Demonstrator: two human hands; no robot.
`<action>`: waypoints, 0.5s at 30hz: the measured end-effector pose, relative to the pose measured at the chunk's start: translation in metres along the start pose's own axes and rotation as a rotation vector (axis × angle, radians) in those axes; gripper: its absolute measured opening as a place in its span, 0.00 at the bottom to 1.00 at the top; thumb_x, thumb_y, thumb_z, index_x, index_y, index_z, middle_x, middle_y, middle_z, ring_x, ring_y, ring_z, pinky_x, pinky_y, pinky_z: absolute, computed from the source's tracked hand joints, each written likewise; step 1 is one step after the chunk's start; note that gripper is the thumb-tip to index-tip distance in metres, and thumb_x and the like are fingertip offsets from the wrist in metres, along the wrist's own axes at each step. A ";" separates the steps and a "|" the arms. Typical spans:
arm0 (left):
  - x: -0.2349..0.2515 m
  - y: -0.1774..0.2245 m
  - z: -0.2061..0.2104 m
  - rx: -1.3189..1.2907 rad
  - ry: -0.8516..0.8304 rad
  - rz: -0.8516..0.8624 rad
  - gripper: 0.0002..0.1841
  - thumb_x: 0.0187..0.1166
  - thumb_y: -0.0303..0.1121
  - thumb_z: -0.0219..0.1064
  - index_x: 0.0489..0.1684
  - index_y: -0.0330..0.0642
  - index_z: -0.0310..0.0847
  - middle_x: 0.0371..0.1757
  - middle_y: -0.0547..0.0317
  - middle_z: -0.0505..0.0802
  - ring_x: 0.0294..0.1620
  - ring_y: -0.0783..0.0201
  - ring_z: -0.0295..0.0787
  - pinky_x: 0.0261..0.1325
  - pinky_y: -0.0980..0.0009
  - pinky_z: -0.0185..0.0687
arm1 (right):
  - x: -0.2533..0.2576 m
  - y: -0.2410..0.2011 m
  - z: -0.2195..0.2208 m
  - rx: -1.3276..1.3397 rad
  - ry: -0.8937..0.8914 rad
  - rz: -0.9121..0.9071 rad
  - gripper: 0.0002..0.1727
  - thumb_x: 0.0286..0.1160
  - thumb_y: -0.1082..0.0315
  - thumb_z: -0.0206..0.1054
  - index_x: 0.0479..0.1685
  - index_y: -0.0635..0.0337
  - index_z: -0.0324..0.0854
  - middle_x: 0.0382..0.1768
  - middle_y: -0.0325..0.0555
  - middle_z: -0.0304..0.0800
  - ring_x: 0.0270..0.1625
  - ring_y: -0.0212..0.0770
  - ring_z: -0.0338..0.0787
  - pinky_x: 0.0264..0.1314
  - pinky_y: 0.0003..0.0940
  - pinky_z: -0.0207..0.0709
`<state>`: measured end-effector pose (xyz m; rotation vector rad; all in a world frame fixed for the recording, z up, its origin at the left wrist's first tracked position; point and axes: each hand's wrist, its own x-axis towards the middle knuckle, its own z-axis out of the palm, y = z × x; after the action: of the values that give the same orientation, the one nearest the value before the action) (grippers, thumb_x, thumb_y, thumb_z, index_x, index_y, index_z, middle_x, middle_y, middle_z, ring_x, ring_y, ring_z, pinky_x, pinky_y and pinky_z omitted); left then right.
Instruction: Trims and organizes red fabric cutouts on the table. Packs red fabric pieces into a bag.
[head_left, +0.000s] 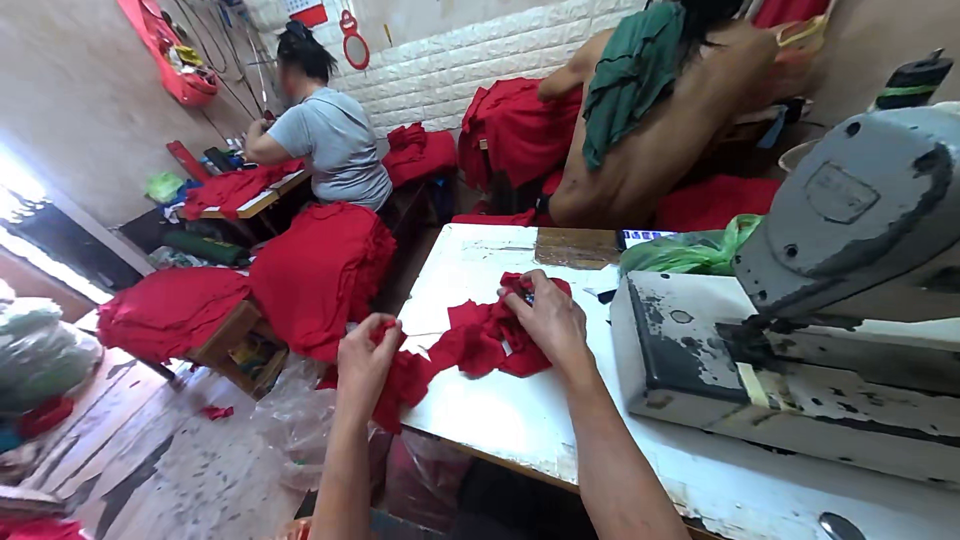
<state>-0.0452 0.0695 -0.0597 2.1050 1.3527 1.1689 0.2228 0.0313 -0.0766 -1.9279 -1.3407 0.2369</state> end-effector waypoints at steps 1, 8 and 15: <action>-0.009 -0.011 0.001 -0.008 0.024 -0.034 0.11 0.82 0.37 0.66 0.46 0.39 0.91 0.40 0.54 0.94 0.43 0.64 0.90 0.52 0.58 0.82 | -0.005 -0.006 0.000 -0.016 0.006 -0.012 0.30 0.83 0.47 0.65 0.70 0.63 0.77 0.53 0.66 0.90 0.58 0.67 0.89 0.59 0.69 0.75; -0.031 -0.027 -0.007 -0.258 0.161 -0.110 0.08 0.82 0.29 0.65 0.42 0.36 0.90 0.36 0.65 0.93 0.34 0.82 0.86 0.41 0.81 0.81 | -0.019 -0.028 0.009 -0.027 -0.152 -0.025 0.24 0.88 0.58 0.55 0.76 0.62 0.72 0.63 0.63 0.85 0.63 0.63 0.87 0.62 0.65 0.74; -0.031 -0.027 0.001 -0.299 0.207 -0.116 0.06 0.80 0.30 0.68 0.39 0.38 0.89 0.32 0.67 0.92 0.32 0.81 0.86 0.41 0.79 0.82 | -0.030 -0.029 0.045 0.142 0.073 -0.521 0.17 0.84 0.60 0.63 0.57 0.65 0.84 0.41 0.57 0.92 0.42 0.57 0.93 0.43 0.57 0.85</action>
<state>-0.0652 0.0549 -0.0927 1.7137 1.2743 1.4694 0.1651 0.0315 -0.0961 -1.3990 -1.6714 0.0025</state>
